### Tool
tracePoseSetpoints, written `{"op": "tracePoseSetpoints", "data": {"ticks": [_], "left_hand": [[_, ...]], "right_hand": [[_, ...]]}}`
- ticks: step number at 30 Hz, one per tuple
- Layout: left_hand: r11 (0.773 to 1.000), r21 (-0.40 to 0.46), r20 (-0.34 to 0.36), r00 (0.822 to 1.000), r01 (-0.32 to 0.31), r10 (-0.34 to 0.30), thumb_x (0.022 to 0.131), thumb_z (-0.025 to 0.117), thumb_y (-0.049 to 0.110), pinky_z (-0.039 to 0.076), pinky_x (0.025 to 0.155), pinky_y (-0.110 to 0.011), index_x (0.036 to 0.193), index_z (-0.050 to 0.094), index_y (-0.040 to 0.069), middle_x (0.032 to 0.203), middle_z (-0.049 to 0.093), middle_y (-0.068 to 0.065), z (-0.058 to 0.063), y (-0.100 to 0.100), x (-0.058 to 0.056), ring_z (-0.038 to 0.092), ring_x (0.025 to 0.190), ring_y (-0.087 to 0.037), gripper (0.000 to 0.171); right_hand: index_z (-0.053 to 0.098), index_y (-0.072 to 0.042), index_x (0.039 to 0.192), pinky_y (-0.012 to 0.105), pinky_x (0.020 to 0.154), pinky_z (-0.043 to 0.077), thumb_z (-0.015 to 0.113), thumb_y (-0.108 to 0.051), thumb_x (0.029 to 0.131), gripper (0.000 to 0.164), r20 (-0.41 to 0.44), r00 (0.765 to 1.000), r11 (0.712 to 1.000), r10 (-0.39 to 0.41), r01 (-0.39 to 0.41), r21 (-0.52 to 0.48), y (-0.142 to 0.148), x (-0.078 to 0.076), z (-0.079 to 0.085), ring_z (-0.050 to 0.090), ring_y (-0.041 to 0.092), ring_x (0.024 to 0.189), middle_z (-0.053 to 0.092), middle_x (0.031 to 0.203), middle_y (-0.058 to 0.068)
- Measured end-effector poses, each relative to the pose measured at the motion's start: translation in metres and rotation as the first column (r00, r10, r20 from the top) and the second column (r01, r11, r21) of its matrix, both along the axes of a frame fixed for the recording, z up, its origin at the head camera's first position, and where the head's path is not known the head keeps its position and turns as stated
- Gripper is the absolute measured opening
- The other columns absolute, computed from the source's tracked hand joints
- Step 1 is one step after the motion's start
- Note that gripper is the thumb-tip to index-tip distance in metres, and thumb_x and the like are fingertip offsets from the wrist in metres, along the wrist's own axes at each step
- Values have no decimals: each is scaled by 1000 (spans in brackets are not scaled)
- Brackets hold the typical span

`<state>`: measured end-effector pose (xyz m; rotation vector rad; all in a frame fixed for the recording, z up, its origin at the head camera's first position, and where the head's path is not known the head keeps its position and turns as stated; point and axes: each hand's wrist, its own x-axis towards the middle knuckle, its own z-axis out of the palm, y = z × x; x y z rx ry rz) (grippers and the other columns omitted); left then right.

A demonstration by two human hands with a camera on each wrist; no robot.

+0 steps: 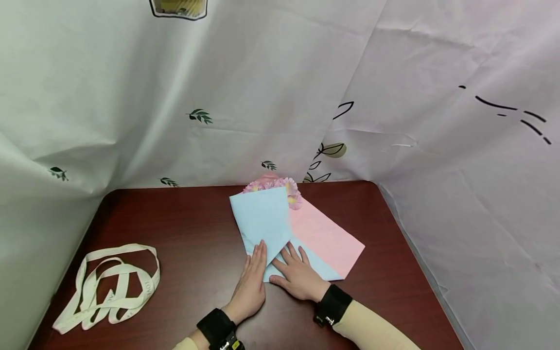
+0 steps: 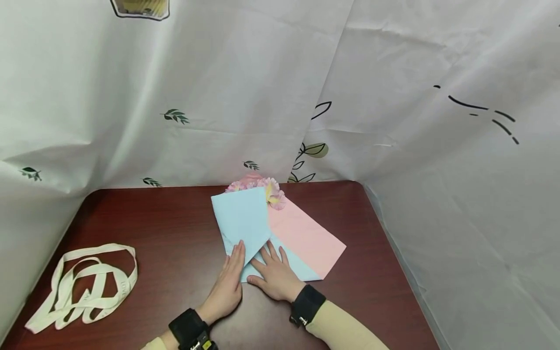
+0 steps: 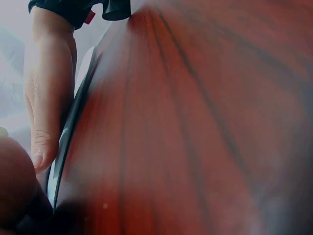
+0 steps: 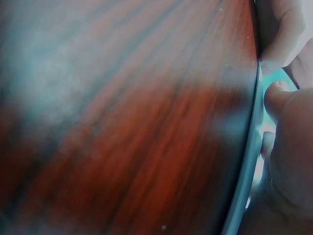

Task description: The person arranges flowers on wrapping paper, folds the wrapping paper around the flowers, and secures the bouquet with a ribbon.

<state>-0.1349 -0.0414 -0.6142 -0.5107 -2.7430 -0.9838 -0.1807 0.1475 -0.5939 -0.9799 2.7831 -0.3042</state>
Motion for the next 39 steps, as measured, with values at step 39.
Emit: {"op": "tracePoseSetpoints", "data": {"ticks": [39], "left_hand": [[958, -245, 24, 989, 146, -145, 84, 58, -1, 28, 116, -56, 155, 24, 5, 163, 19, -15, 11, -35, -18, 20, 150, -35, 79]], "right_hand": [[35, -22, 153, 66, 116, 0, 35, -63, 99, 68, 302, 947, 930, -108, 203, -308, -5, -8, 13, 12, 27, 152, 26, 162, 6]]}}
